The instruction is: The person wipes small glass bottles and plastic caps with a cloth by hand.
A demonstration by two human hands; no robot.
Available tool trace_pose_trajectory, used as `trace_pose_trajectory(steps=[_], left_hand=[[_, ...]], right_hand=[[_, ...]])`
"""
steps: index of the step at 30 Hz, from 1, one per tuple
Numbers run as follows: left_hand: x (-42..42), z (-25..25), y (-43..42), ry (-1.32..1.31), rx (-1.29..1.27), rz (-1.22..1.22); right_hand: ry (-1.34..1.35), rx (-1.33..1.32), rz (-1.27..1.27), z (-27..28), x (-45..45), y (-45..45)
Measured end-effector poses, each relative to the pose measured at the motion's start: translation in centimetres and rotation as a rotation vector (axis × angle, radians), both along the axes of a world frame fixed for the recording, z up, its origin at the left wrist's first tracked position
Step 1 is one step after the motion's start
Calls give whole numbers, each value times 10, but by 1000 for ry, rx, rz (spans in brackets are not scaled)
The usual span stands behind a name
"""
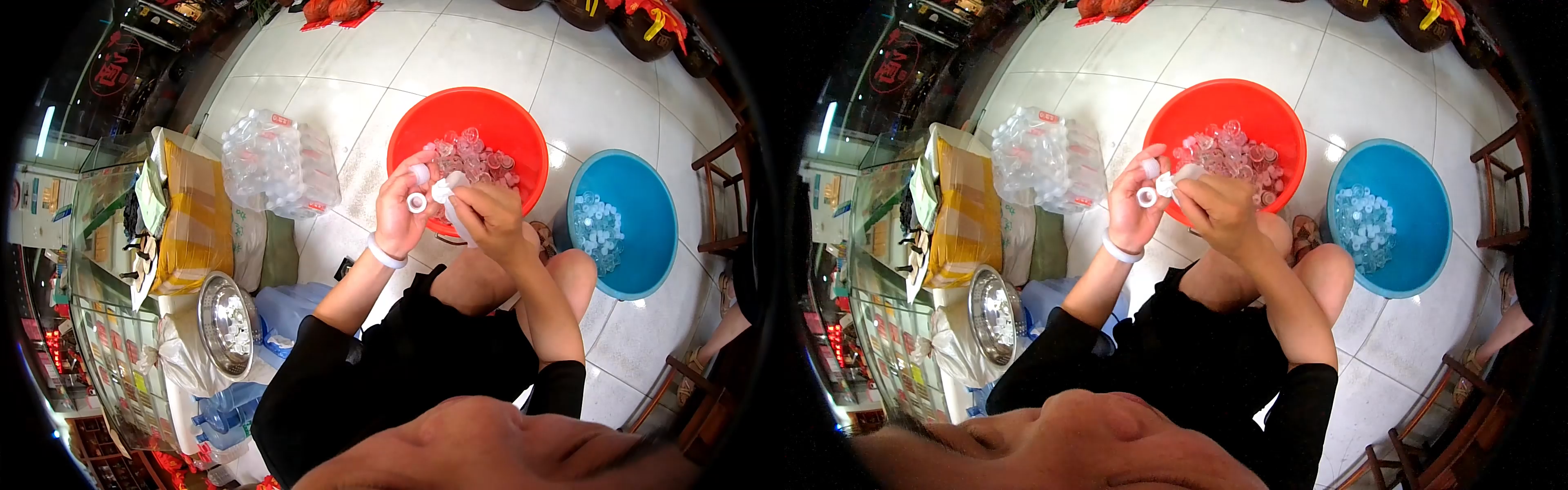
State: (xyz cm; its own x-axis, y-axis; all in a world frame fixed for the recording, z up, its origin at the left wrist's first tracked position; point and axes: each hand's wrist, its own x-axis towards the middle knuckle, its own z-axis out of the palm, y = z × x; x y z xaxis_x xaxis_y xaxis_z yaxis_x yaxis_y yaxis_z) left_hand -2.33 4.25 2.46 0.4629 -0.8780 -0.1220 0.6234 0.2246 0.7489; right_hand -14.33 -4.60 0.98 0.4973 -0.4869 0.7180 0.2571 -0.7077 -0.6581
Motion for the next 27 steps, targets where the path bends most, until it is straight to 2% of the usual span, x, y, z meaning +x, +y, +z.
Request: trace_pose_trajectory(steps=[5, 7, 9, 12, 16, 17, 19, 20, 21, 22, 24, 27], left_hand=[[-4, -4, -3, -214, 64, 86], [-7, -6, -5, -300, 66, 110], [-14, -5, -5, -481, 132, 159], [-24, -1, -9, -602, 196, 223], [-24, 8, -6, -597, 244, 150], [-19, 7, -6, -567, 204, 115], [-11, 8, -7, -541, 158, 80], [-8, 10, -7, -354, 81, 71], [-6, 12, -7, -166, 4, 61], [-2, 13, -7, -168, -1, 61], [2, 15, -6, 132, 6, 65], [10, -3, 1, 101, 82, 54]], right_hand=[[19, -91, 26, -6, 8, 5], [144, -170, 15, -13, 9, 8], [182, -154, 10, -14, 7, 10], [235, -153, 27, -18, 8, 9], [208, -100, 68, -25, 12, 7], [207, -102, 66, -26, 12, 7], [143, 159, 161, -26, 13, 8], [141, 153, 160, -23, 13, 8], [93, 319, 201, -19, 13, 9], [44, 485, 241, -16, 13, 10], [40, 521, 242, -12, 10, 7], [5, 636, 268, -5, 7, 5]])
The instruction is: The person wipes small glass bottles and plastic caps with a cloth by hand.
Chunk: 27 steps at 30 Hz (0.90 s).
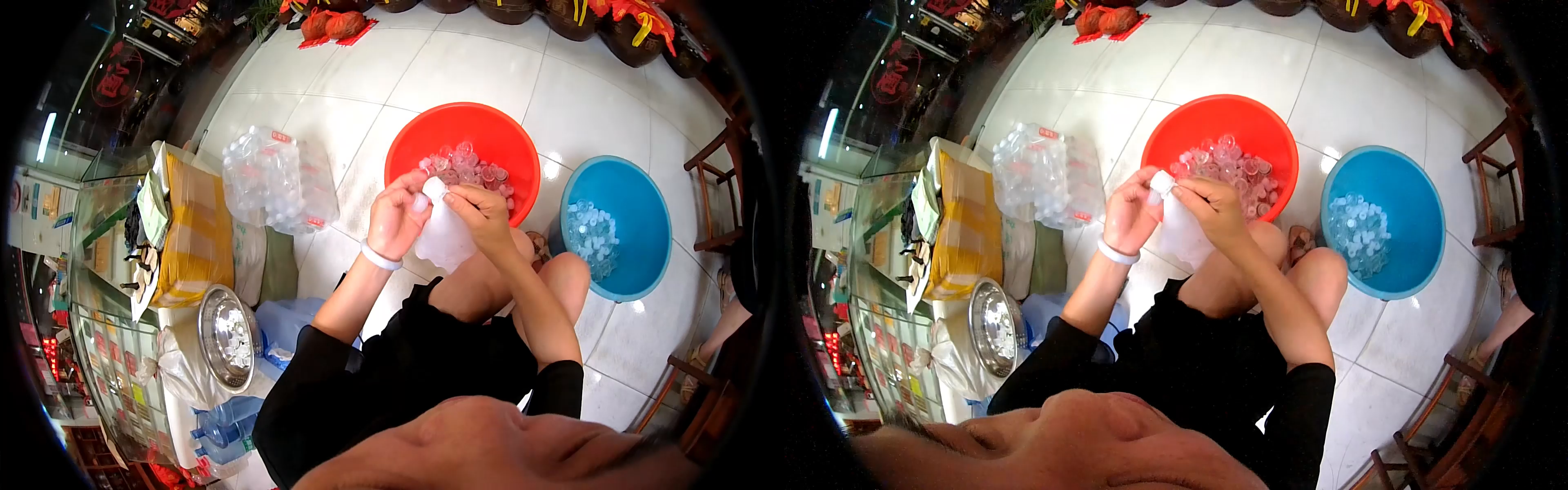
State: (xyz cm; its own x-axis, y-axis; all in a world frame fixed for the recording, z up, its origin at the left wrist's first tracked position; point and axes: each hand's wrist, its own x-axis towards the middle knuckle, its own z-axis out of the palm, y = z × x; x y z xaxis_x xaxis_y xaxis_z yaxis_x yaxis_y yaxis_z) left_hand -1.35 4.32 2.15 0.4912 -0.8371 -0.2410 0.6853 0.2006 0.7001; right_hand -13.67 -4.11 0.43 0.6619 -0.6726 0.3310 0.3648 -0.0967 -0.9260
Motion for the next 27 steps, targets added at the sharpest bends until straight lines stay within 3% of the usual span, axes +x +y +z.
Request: trace_pose_trajectory(steps=[4, 7, 8, 10, 15, 17, 20, 22, 23, 26, 27], left_hand=[[3, -5, 11, -49, -96, -109], [-7, 6, 12, -127, -186, -118], [-14, 11, 11, -280, -141, -56], [-19, 10, 10, -571, -52, 4], [-25, 19, 11, -756, -38, -13], [-30, 24, 10, -1134, -42, 140], [-21, 13, 10, -1239, -71, 132], [-21, 12, 12, -1123, -45, 108], [-21, 12, 12, -1007, -21, 83], [-19, 10, 14, -1073, -26, 70], [-20, 10, 15, -1073, -24, 69]], right_hand=[[17, 190, 88, -8, -3, -9], [1, 167, 135, -5, -5, -13], [-1, 164, 137, -4, -4, -13], [-26, -85, 66, -3, -1, -12], [-41, -79, 4, -10, 0, -9], [-15, -68, -11, -8, -1, -9], [-38, -70, -61, -9, -2, -9], [17, -333, -107, -8, -4, -12], [17, -333, -107, -7, -5, -13], [23, -371, -55, -4, -8, -13], [-15, -242, 26, -3, -9, -12]])
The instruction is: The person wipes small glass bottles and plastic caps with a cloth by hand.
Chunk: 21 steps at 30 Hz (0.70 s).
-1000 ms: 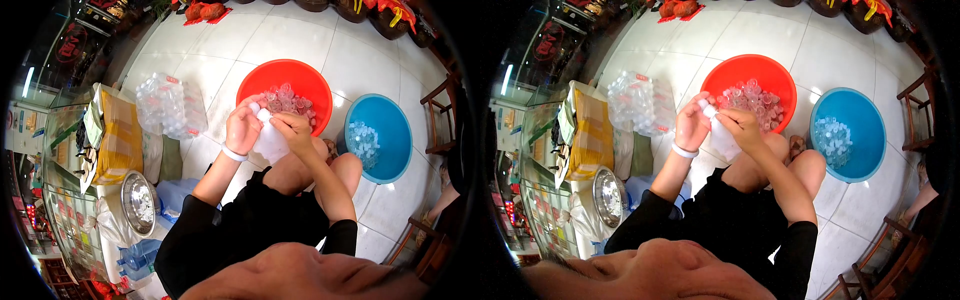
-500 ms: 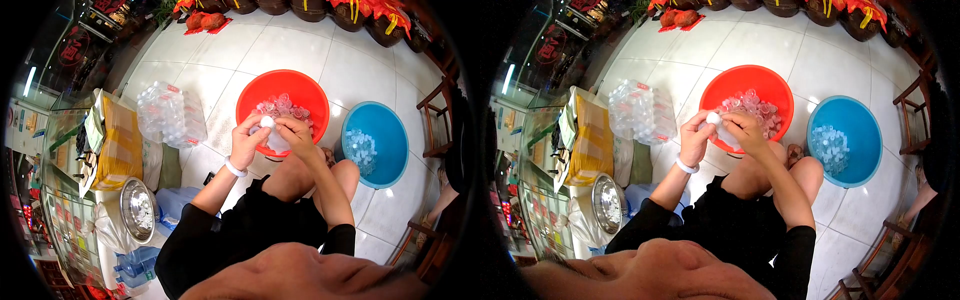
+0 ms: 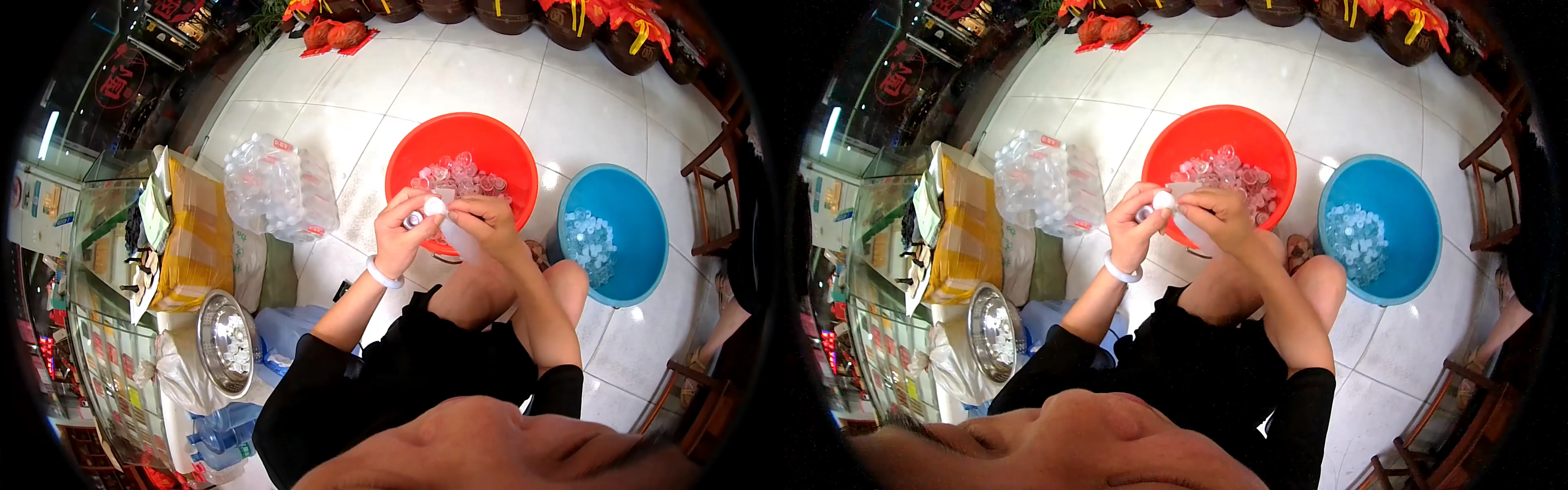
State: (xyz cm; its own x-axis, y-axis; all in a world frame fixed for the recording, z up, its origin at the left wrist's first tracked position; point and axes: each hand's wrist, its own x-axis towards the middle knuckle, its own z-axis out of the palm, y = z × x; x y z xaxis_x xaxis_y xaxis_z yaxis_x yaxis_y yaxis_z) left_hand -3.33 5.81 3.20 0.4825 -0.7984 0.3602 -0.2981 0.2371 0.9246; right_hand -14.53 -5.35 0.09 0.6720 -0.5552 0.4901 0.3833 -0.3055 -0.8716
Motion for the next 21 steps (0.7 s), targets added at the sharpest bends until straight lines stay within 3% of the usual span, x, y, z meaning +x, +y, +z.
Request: trace_pose_trajectory(steps=[2, 4, 10, 14, 16, 20, 21], left_hand=[[-1, 2, 2, 216, 26, -79], [0, -2, 2, 180, -1, -72], [-2, -3, 0, 72, -83, -1], [-6, -2, 0, 69, -78, 81], [-5, -2, -1, 109, -78, 46], [1, -7, -1, 233, -70, -55], [0, -7, -1, 234, -69, -57]], right_hand=[[-24, 130, 88, 8, -3, 1], [47, 560, 295, 20, -8, 6], [-136, 971, 404, -1, 5, 15], [48, 806, 135, 7, 5, 18], [-33, 210, -75, 9, 5, 17], [27, 76, 56, 10, -3, 5], [16, 224, 159, 14, -5, 4]])
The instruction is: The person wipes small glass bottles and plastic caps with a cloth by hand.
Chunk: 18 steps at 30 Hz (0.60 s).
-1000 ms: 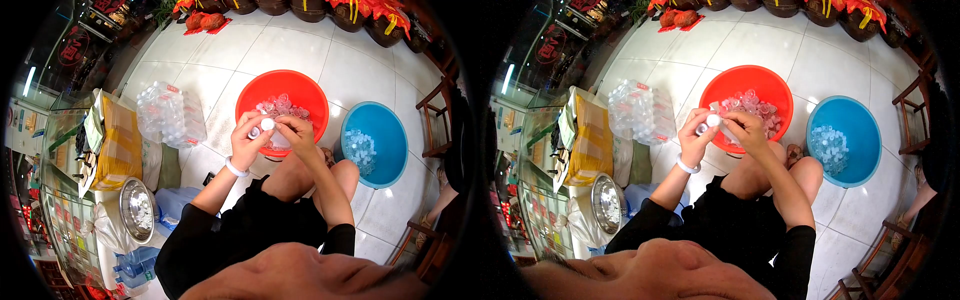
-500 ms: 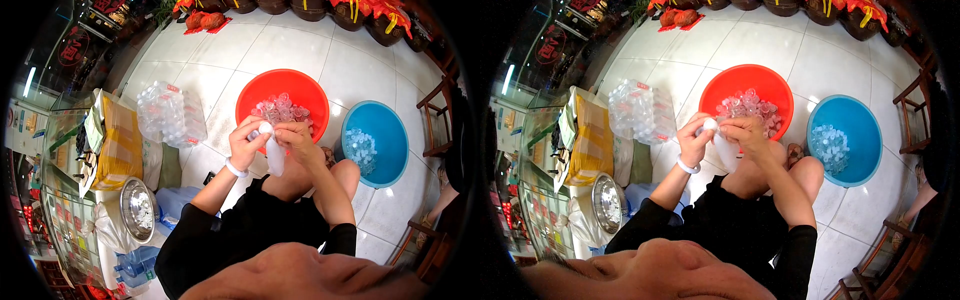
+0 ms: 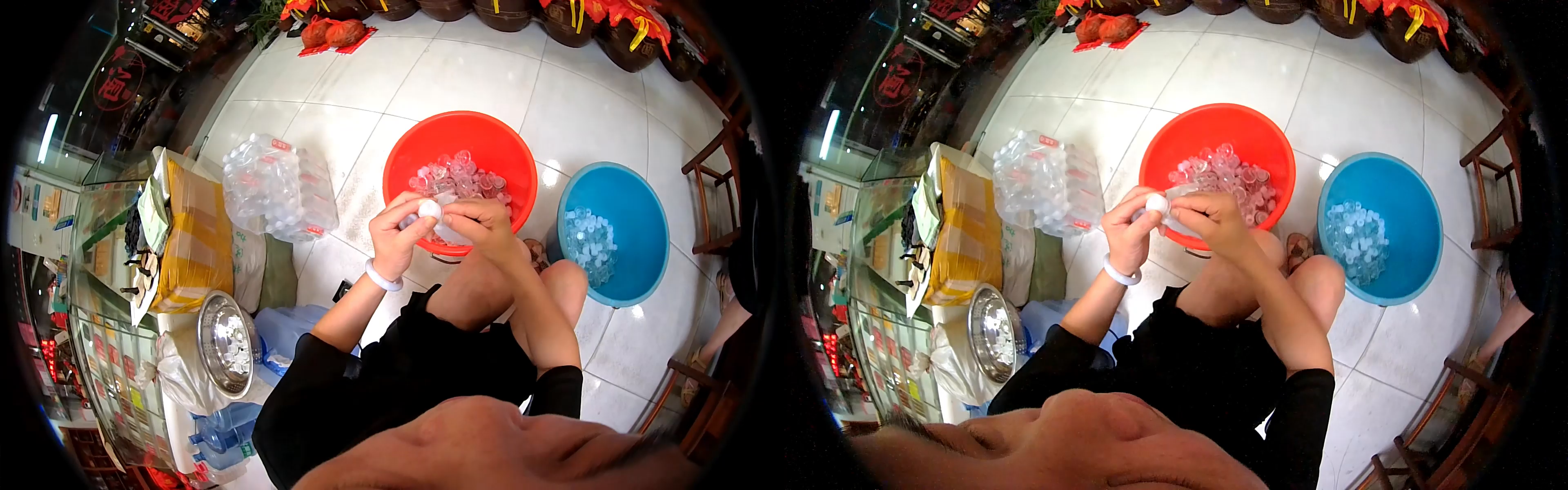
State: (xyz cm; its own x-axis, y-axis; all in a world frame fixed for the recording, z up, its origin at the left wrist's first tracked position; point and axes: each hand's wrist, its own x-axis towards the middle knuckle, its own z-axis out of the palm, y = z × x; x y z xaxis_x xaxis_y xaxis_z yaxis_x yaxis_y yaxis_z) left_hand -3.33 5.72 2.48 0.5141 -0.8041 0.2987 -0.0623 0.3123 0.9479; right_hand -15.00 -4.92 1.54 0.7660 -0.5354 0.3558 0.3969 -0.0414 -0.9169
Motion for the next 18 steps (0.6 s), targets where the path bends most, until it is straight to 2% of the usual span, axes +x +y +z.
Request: trace_pose_trajectory(steps=[1, 2, 4, 8, 10, 11, 13, 17, 18], left_hand=[[-1, 0, 0, 25, 0, -16], [-2, 1, 0, 49, -1, -30], [-4, 5, -1, 69, -13, -35], [-4, 2, -2, 119, -28, -27], [-4, -1, -1, 60, -14, 13], [-5, -2, 0, 1, 3, 55], [-6, -1, -1, -31, -5, 82], [-3, -5, 0, -13, 4, 92], [-4, -5, -1, -13, 5, 91]], right_hand=[[-11, 149, 101, 3, -1, 0], [-12, 149, 101, 2, -3, -1], [44, 444, 236, 1, -5, -1], [-7, 632, 172, -6, 5, 12], [53, 153, -226, -1, 8, 18], [52, 154, -228, -1, 9, 19], [-45, -192, -403, -1, 12, 19], [31, -291, -331, -4, 6, 10], [2, -82, -147, 0, 5, 7]])
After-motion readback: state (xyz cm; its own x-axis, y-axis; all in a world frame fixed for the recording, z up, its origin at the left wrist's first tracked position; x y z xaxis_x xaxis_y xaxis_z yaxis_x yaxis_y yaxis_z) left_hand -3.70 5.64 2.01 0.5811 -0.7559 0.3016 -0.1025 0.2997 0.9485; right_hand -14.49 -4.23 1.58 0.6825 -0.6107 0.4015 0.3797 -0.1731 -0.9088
